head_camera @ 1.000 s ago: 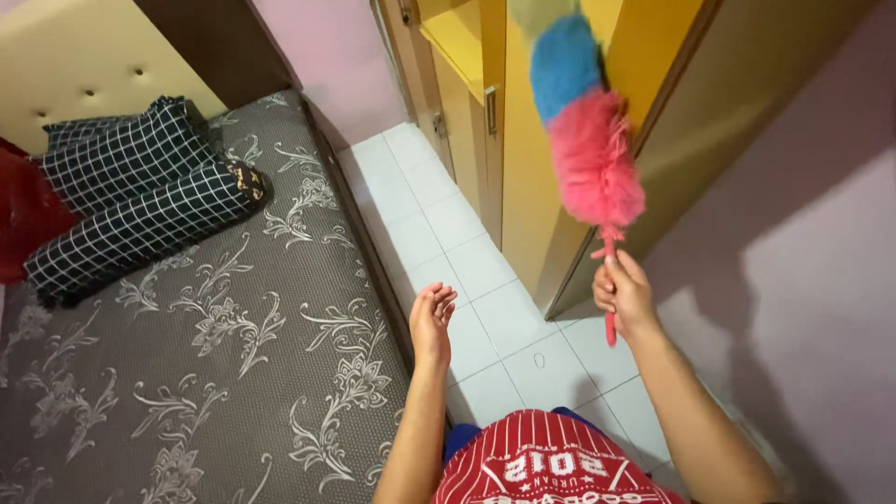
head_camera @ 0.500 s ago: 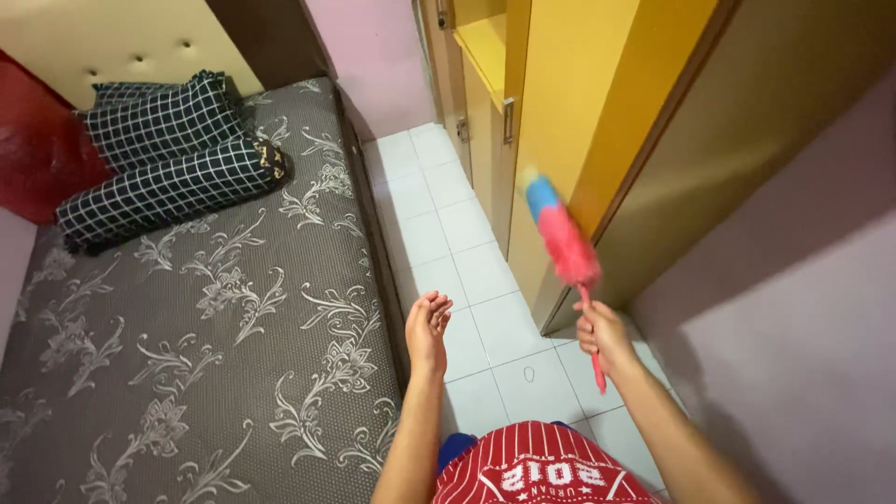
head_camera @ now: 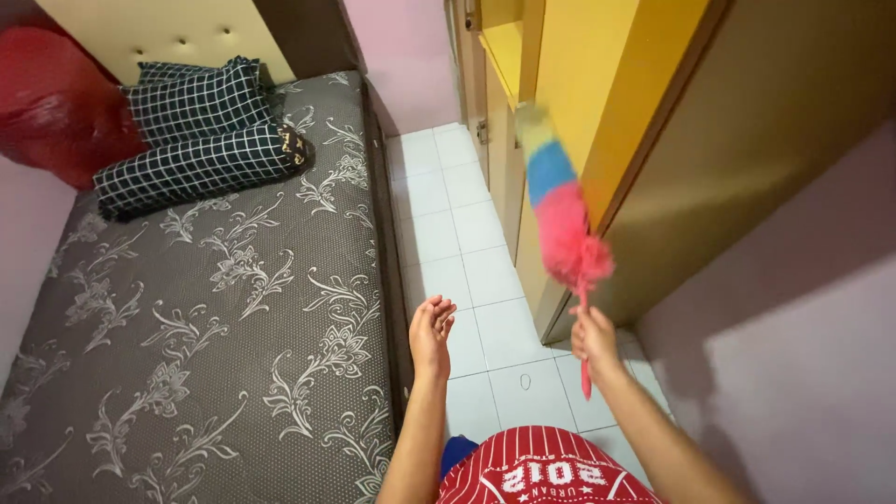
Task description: Use a feather duster to clean the surfaces of a wooden wardrobe.
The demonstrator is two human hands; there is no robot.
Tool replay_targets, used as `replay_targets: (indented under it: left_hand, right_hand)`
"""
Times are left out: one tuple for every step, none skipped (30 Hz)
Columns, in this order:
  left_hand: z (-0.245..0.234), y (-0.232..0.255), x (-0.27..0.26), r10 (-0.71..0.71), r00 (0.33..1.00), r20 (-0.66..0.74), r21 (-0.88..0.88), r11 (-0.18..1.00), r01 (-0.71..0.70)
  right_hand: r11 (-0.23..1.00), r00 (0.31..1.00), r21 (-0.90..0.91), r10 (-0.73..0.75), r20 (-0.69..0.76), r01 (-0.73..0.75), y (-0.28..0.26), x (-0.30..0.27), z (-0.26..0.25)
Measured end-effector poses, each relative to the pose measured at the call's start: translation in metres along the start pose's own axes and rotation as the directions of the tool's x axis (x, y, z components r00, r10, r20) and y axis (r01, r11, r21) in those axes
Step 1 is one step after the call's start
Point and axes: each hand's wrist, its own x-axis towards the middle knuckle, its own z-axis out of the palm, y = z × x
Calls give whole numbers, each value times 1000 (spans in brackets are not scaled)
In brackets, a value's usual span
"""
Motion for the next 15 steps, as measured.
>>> replay_targets:
  left_hand:
    - [0,-3,-1,14,1000,-3,-9,1000,-14]
    - [0,-5,-3,32,999,-8,-21,999,-32]
    - [1,-6,-4,42,999,-16,-27,999,-42]
    - [2,-9,-6,40,999,-29,-28,999,-41]
    - [2,-13,-7,37,998,-41,-30,999,-39]
    - [4,-15,-10,39,998,-44,-34,999,-40]
    - [7,-18,-13,41,998,-44,-31,999,-43]
    - [8,-19,-15,44,998,-46,-26,999,-45]
    - [9,-24,-17,44,998,-50,-28,999,-46]
    - [10,-27,-18,50,998,-42,-28,998,-52]
    - [11,-31,-18,56,998,-34,-28,998,-57]
    - [12,-34,-19,56,998,-33,-28,998,-57]
    - [13,-37,-20,54,998,-32,-27,998,-55]
    - [13,-39,-20,54,998,-31,-26,998,-55]
    - [15,-40,-22,55,998,-30,-26,998,-55]
  right_hand:
    - [998,998,-13,64,-11,-65,12,-1,-8]
    - [991,992,-29,127,-19,-127,23,-1,-14]
    - [991,992,-37,128,-7,-128,25,2,-19]
    - [983,985,-57,174,-13,-175,28,4,-27]
    - [972,975,-76,220,-20,-221,31,6,-35]
    - [972,975,-81,221,-18,-221,24,10,-39]
    - [982,984,-69,178,10,-177,17,14,-42]
    - [989,990,-54,138,39,-136,10,18,-44]
    - [989,989,-57,140,41,-138,-7,15,-38]
    - [996,995,-54,79,65,-75,-24,11,-30]
    - [999,996,-49,17,89,-13,-41,8,-23]
    - [999,996,-48,17,88,-12,-50,5,-20]
    - [999,990,-12,-31,134,33,-59,2,-16]
    - [997,981,28,-81,178,77,-67,-1,-12]
    - [997,981,29,-82,178,78,-68,-2,-12]
